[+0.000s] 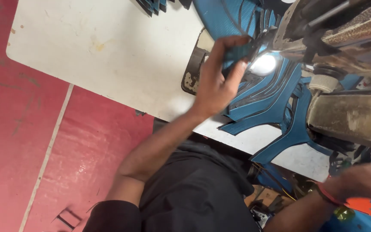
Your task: Stitching blue fabric shoe components using an industrial sewing machine.
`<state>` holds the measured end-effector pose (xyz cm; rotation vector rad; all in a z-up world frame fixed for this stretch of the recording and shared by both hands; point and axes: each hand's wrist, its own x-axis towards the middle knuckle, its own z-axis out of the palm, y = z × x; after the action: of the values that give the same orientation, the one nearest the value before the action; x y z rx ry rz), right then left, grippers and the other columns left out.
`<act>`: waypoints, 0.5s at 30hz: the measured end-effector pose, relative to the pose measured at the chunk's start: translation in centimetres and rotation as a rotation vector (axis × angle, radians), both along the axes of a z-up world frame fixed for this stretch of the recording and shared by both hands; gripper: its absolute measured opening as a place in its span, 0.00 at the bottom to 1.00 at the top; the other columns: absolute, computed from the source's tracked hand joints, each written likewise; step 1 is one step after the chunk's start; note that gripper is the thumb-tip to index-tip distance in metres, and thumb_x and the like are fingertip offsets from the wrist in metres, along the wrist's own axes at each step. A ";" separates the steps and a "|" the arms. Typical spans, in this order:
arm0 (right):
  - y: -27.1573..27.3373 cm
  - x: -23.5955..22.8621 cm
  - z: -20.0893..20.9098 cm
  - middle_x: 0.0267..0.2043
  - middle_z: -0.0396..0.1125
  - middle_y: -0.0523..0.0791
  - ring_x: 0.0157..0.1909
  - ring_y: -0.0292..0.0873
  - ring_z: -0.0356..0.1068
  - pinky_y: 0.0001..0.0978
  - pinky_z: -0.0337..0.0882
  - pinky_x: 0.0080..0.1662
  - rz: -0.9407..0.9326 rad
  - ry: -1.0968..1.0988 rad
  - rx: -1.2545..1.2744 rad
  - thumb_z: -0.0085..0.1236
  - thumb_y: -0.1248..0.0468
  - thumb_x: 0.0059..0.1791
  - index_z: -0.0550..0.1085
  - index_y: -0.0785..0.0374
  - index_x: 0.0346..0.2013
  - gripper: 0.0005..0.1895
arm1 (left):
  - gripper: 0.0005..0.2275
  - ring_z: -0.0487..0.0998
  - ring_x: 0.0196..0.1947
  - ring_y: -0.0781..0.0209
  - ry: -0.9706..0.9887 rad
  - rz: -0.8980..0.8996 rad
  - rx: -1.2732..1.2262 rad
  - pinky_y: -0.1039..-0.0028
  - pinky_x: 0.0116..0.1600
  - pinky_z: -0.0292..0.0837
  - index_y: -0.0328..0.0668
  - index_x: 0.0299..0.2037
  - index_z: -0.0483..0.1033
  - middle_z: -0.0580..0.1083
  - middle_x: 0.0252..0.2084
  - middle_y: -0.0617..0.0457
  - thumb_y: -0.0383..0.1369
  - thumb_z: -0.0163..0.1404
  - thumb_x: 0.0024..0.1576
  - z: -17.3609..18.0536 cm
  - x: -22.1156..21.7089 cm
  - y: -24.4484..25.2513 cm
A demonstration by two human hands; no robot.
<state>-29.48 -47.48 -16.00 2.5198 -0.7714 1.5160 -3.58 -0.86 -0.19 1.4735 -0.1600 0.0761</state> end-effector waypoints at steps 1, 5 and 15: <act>1.8 1.1 -0.1 0.53 0.64 0.61 0.51 0.56 0.68 0.48 0.70 0.52 -0.019 0.021 -0.031 0.50 0.65 0.63 0.64 0.77 0.57 0.16 | 0.14 0.78 0.44 0.66 -0.017 -0.122 -0.032 0.74 0.51 0.78 0.42 0.60 0.67 0.74 0.52 0.54 0.25 0.49 0.65 -0.3 1.0 0.9; 13.7 7.1 9.9 0.55 0.60 0.61 0.55 0.61 0.64 0.55 0.64 0.56 0.144 0.073 0.028 0.51 0.65 0.64 0.61 0.74 0.59 0.16 | 0.18 0.77 0.59 0.64 -0.225 -0.452 -0.054 0.70 0.64 0.79 0.47 0.63 0.67 0.71 0.58 0.55 0.18 0.49 0.66 -1.3 5.1 2.9; 14.0 7.4 9.7 0.61 0.56 0.61 0.60 0.60 0.62 0.52 0.63 0.61 0.150 0.073 -0.024 0.50 0.65 0.67 0.56 0.75 0.65 0.20 | 0.17 0.78 0.59 0.64 -0.139 -0.586 -0.014 0.72 0.61 0.79 0.50 0.63 0.68 0.73 0.57 0.57 0.20 0.52 0.68 -0.3 4.2 4.2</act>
<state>-22.12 -33.51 -6.28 2.6515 -0.5623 1.4564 0.63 3.37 -0.46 1.3564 -0.6948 -0.2953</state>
